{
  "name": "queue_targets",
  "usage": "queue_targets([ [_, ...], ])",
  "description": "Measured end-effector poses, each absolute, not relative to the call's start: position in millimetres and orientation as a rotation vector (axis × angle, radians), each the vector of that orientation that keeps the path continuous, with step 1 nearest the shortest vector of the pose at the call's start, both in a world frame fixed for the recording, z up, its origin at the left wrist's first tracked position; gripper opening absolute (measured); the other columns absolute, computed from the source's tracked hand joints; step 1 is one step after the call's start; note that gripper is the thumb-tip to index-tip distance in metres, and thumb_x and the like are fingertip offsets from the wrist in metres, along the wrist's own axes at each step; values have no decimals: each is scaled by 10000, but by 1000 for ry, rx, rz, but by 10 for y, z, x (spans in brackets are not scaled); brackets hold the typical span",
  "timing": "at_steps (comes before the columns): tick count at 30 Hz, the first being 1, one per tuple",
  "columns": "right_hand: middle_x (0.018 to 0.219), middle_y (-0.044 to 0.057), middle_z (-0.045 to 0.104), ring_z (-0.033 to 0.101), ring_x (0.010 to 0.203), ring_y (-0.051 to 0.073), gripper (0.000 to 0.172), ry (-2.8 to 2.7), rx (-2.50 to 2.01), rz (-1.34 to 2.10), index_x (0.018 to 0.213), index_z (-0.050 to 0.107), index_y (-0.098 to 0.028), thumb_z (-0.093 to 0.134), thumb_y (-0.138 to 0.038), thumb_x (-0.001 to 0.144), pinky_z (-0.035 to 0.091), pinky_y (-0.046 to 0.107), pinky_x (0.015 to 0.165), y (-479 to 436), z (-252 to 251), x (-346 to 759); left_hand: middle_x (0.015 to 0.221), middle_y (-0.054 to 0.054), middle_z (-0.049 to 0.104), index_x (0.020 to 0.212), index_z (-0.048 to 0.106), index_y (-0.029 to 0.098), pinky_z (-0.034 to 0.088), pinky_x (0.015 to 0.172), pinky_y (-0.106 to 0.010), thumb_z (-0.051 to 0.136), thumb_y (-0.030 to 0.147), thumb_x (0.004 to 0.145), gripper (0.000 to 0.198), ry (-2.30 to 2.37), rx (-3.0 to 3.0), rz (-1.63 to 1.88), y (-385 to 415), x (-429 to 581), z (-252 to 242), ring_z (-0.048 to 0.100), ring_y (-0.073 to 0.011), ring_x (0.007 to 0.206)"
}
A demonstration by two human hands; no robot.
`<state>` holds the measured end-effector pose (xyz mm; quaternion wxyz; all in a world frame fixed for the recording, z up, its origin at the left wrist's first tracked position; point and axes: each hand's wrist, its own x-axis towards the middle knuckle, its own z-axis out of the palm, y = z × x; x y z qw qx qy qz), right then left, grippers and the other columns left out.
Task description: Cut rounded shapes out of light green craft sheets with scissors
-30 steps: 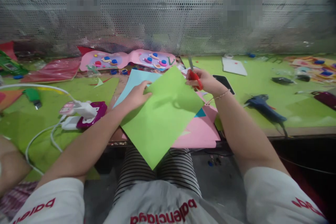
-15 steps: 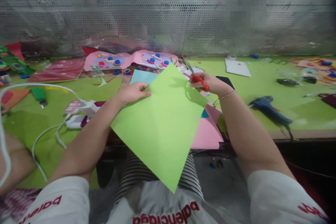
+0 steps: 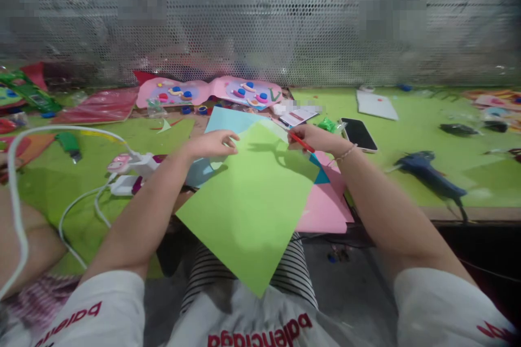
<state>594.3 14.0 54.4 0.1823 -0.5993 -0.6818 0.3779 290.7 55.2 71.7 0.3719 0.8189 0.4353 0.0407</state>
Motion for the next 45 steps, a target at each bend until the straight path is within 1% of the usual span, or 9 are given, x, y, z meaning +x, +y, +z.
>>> queue_targets([
  [3, 683, 1, 548, 518, 564, 114, 292, -1992, -1609, 1110, 769, 509, -182, 737, -333, 667, 442, 239, 508, 124, 530, 5866, 1174, -150, 637, 1255, 537, 129, 478, 810, -307, 635, 398, 725, 602, 1180, 2108, 256, 531, 3018, 591, 624, -253, 1013],
  [6, 703, 13, 558, 531, 607, 136, 290, -2136, -1582, 1057, 798, 512, -183, 692, -389, 701, 427, 251, 537, 121, 511, 5828, 977, -93, 677, 1041, 631, 136, 466, 746, -293, 587, 336, 756, 351, 1131, 2101, 403, 513, 3143, 426, 620, -232, 904],
  [9, 726, 29, 569, 511, 640, 151, 323, -2301, -1619, 802, 815, 525, -178, 632, -472, 735, 389, 269, 577, 119, 514, 5849, 767, -39, 632, 822, 623, 143, 428, 651, -273, 521, 291, 782, 184, 1069, 2064, 459, 497, 3216, 328, 578, -192, 755],
  [12, 769, 45, 585, 503, 675, 166, 393, -2352, -1666, 576, 860, 547, -173, 601, -544, 741, 364, 278, 614, 106, 541, 5905, 671, -3, 542, 717, 562, 163, 369, 590, -260, 510, 281, 786, 146, 1074, 2084, 475, 484, 3237, 319, 501, -156, 650],
  [16, 795, 68, 602, 506, 679, 175, 404, -2376, -1740, 452, 878, 552, -163, 566, -549, 760, 342, 280, 618, 82, 597, 5972, 605, 19, 434, 629, 476, 183, 308, 558, -259, 510, 289, 789, 196, 1109, 2131, 482, 476, 3244, 343, 421, -136, 591],
  [21, 825, 92, 614, 510, 693, 185, 425, -2442, -1758, 460, 890, 564, -152, 567, -556, 760, 342, 286, 627, 81, 626, 6011, 588, 25, 437, 617, 448, 184, 320, 566, -254, 506, 320, 799, 235, 1079, 2059, 541, 485, 3244, 322, 419, -127, 577],
  [26, 770, 73, 610, 494, 649, 170, 429, -2483, -1763, 525, 821, 570, -165, 557, -591, 776, 327, 284, 604, 89, 601, 5991, 676, -2, 564, 697, 541, 165, 394, 617, -265, 518, 329, 795, 193, 1038, 1958, 572, 492, 3236, 312, 509, -140, 624],
  [31, 706, 51, 582, 453, 615, 153, 479, -2482, -1719, 568, 787, 574, -164, 550, -643, 771, 307, 281, 585, 78, 596, 5960, 737, -26, 629, 766, 593, 150, 416, 611, -263, 523, 336, 802, 202, 1030, 1903, 544, 475, 3241, 337, 555, -156, 665],
  [45, 605, -5, 438, 351, 568, 118, 545, -2445, -1682, 714, 665, 470, -180, 536, -715, 748, 275, 277, 546, 62, 612, 5935, 728, -21, 599, 747, 563, 157, 421, 626, -277, 518, 348, 803, 204, 1021, 1913, 540, 506, 3227, 291, 562, -162, 674],
])
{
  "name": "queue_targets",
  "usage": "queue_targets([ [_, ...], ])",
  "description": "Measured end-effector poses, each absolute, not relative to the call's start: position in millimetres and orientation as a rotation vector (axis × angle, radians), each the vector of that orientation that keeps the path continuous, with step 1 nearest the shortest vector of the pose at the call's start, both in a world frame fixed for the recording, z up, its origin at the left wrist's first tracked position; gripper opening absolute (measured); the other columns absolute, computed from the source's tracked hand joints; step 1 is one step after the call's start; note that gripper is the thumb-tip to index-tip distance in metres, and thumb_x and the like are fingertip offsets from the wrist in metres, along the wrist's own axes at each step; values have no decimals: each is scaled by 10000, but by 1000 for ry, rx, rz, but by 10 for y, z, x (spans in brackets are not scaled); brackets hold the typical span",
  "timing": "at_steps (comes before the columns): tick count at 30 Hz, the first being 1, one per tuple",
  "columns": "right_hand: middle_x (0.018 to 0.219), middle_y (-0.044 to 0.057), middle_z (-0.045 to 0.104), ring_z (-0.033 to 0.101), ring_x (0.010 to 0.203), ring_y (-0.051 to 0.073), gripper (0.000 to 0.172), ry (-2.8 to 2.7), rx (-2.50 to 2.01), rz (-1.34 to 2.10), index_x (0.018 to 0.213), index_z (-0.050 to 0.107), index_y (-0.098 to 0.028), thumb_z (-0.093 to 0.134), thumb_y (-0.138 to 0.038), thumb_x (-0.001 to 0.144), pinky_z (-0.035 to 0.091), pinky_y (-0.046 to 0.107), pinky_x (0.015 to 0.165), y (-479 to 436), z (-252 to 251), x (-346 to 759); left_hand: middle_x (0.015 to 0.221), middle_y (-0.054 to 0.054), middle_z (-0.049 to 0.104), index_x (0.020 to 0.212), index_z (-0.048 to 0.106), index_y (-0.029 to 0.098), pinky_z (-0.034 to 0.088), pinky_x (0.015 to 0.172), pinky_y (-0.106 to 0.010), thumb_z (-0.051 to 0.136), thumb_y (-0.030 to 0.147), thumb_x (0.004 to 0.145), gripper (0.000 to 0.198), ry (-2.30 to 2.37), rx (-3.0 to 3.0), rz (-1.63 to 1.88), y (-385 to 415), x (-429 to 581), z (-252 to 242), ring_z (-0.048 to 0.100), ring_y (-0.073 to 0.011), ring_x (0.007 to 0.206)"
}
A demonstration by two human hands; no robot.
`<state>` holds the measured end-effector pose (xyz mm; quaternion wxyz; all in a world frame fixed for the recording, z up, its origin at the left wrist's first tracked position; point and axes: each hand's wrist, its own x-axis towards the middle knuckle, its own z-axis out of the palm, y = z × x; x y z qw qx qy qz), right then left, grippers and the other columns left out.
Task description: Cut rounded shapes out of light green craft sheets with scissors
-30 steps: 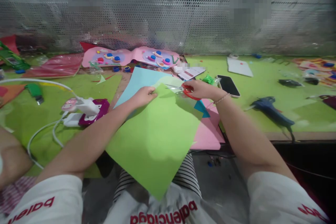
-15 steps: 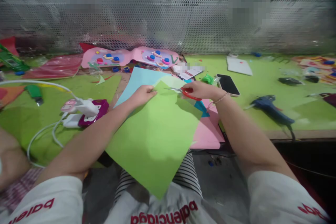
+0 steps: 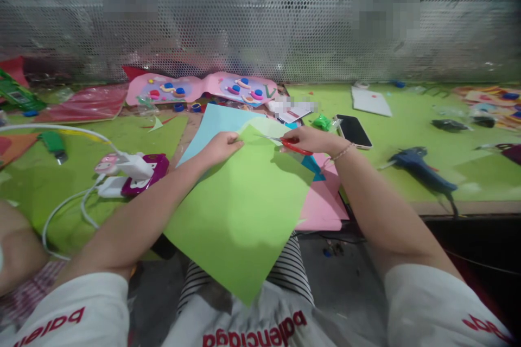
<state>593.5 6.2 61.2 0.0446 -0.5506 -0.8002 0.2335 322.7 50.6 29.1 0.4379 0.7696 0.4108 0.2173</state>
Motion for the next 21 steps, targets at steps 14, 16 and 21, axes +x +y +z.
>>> queue_targets([
  [14, 612, -15, 416, 337, 571, 114, 505, -2447, -1684, 746, 669, 464, -179, 564, -666, 763, 254, 273, 547, 78, 608, 5979, 699, -9, 597, 737, 593, 142, 393, 601, -251, 538, 319, 806, 198, 1028, 1910, 541, 464, 3239, 359, 532, -142, 649],
  [16, 622, -11, 426, 343, 578, 117, 494, -2457, -1668, 748, 674, 458, -179, 559, -652, 774, 257, 271, 552, 71, 618, 5982, 720, -14, 614, 760, 602, 138, 405, 610, -252, 538, 318, 804, 196, 1016, 1889, 542, 462, 3236, 357, 546, -145, 661],
  [21, 608, -18, 399, 332, 571, 115, 488, -2460, -1649, 764, 657, 445, -181, 565, -638, 778, 248, 271, 550, 72, 617, 5998, 726, -14, 622, 757, 597, 141, 413, 625, -257, 540, 326, 797, 197, 995, 1879, 557, 470, 3226, 346, 547, -140, 649],
])
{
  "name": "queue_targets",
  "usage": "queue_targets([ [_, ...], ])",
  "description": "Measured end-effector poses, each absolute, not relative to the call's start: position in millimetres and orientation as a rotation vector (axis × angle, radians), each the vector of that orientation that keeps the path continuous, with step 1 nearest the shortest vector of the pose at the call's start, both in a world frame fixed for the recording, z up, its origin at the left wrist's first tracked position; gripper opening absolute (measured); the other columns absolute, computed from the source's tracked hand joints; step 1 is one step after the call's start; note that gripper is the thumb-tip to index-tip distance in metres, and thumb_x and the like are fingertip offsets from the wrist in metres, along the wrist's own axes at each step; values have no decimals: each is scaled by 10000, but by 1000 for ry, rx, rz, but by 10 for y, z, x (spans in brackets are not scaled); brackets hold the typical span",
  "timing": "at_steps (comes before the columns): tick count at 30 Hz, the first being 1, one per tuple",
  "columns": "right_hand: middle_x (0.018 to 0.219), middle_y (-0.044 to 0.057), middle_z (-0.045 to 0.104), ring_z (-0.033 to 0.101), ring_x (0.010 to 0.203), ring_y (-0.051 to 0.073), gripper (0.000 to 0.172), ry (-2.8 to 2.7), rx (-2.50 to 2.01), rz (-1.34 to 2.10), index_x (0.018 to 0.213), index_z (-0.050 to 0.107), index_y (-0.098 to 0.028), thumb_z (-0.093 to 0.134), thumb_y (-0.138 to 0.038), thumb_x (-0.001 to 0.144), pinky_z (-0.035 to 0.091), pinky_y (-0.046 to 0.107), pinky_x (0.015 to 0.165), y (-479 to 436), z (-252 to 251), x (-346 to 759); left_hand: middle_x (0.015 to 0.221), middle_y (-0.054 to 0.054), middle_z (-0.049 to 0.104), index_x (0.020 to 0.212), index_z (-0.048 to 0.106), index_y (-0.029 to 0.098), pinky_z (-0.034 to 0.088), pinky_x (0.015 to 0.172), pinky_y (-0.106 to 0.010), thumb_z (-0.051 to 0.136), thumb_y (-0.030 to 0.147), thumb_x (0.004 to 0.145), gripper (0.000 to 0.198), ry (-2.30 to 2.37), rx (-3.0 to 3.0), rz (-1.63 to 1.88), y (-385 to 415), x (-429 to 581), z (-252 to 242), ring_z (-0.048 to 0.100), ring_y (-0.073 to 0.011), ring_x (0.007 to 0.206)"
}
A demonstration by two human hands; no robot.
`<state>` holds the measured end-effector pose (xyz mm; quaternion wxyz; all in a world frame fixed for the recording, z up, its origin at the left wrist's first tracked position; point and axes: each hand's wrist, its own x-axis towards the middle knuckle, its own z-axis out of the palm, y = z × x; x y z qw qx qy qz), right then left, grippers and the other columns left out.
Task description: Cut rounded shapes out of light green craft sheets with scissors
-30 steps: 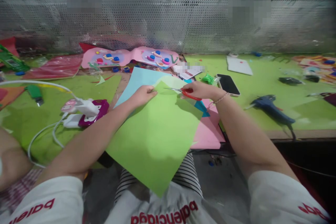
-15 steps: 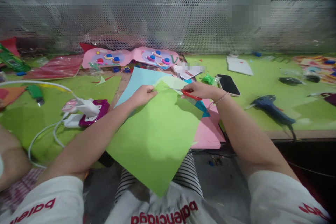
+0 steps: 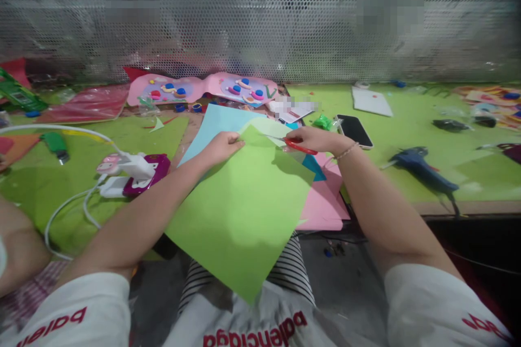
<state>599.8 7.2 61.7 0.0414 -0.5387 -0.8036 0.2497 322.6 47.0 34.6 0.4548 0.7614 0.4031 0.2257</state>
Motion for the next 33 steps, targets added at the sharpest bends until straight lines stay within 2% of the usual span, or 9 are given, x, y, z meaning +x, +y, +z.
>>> queue_targets([
  [9, 636, -3, 479, 377, 593, 128, 482, -2431, -1676, 788, 701, 553, -177, 585, -655, 753, 276, 276, 561, 86, 607, 6017, 649, 6, 564, 655, 537, 164, 408, 638, -268, 551, 310, 791, 200, 1028, 1904, 571, 455, 3239, 370, 515, -136, 609],
  [17, 640, 2, 482, 383, 590, 128, 502, -2446, -1668, 779, 710, 547, -175, 573, -675, 759, 275, 275, 556, 90, 597, 6027, 663, 6, 579, 705, 569, 154, 385, 604, -249, 542, 304, 807, 184, 1016, 1896, 568, 465, 3233, 346, 517, -127, 607],
  [33, 669, 19, 531, 408, 600, 134, 560, -2428, -1701, 777, 727, 587, -176, 561, -735, 734, 304, 278, 560, 95, 608, 6035, 734, -19, 627, 748, 589, 155, 433, 643, -274, 536, 340, 803, 199, 1002, 1896, 559, 508, 3220, 289, 573, -157, 676],
])
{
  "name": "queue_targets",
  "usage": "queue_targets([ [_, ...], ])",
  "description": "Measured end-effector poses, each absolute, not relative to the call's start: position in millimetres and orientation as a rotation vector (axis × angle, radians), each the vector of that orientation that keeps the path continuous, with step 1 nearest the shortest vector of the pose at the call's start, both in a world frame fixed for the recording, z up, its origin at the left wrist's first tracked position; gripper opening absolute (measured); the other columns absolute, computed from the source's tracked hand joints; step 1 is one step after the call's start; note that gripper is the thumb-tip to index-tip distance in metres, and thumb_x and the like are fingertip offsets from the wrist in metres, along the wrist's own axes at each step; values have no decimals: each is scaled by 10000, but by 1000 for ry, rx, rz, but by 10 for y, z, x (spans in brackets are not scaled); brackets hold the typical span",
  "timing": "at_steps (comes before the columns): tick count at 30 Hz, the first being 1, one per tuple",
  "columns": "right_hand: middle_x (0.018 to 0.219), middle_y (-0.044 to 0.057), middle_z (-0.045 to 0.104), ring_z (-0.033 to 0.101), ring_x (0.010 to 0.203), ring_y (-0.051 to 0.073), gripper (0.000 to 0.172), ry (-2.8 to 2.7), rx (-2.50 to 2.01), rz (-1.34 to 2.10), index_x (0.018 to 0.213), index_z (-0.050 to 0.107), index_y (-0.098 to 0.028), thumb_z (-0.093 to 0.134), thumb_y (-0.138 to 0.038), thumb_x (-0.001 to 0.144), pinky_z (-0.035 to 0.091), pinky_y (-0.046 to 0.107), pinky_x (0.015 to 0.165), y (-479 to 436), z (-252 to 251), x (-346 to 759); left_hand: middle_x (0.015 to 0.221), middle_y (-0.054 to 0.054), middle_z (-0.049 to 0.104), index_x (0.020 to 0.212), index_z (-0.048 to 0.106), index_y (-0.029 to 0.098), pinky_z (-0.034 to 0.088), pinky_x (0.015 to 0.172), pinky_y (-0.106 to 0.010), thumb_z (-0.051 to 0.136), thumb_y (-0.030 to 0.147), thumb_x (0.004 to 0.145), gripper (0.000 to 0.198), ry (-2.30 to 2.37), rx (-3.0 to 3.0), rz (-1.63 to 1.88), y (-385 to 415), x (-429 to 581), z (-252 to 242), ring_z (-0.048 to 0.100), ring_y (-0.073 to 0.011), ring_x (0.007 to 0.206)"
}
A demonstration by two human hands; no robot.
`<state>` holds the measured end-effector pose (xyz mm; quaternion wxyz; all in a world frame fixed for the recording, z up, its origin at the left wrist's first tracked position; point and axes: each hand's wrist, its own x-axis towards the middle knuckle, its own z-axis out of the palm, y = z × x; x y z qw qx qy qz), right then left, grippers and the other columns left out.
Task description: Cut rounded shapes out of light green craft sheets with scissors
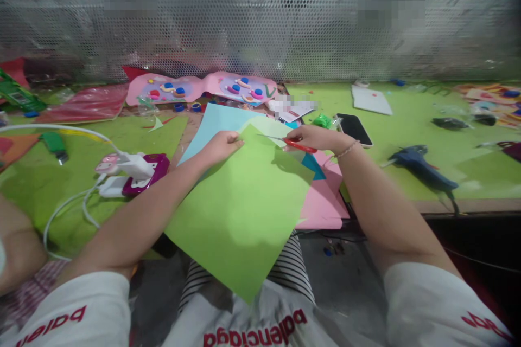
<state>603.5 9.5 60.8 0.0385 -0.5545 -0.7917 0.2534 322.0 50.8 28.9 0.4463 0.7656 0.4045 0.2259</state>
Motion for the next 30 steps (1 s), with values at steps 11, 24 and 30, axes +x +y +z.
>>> queue_targets([
  [11, 640, 3, 464, 369, 587, 126, 543, -2457, -1670, 809, 696, 530, -173, 564, -712, 759, 270, 278, 556, 66, 628, 5974, 656, -1, 562, 699, 566, 160, 390, 603, -269, 544, 339, 798, 205, 1050, 1914, 528, 477, 3218, 335, 511, -137, 594],
  [24, 635, -7, 460, 362, 590, 117, 525, -2442, -1660, 823, 694, 519, -172, 593, -690, 741, 264, 275, 563, 39, 648, 5983, 552, 47, 333, 580, 392, 184, 249, 539, -252, 547, 334, 798, 306, 1063, 2005, 523, 447, 3247, 350, 330, -95, 521],
  [30, 624, -8, 447, 357, 581, 114, 520, -2457, -1676, 803, 692, 535, -171, 584, -686, 748, 263, 275, 562, 7, 695, 5975, 562, 43, 348, 601, 433, 181, 236, 548, -256, 537, 354, 799, 283, 1020, 2033, 501, 445, 3260, 307, 323, -102, 532],
])
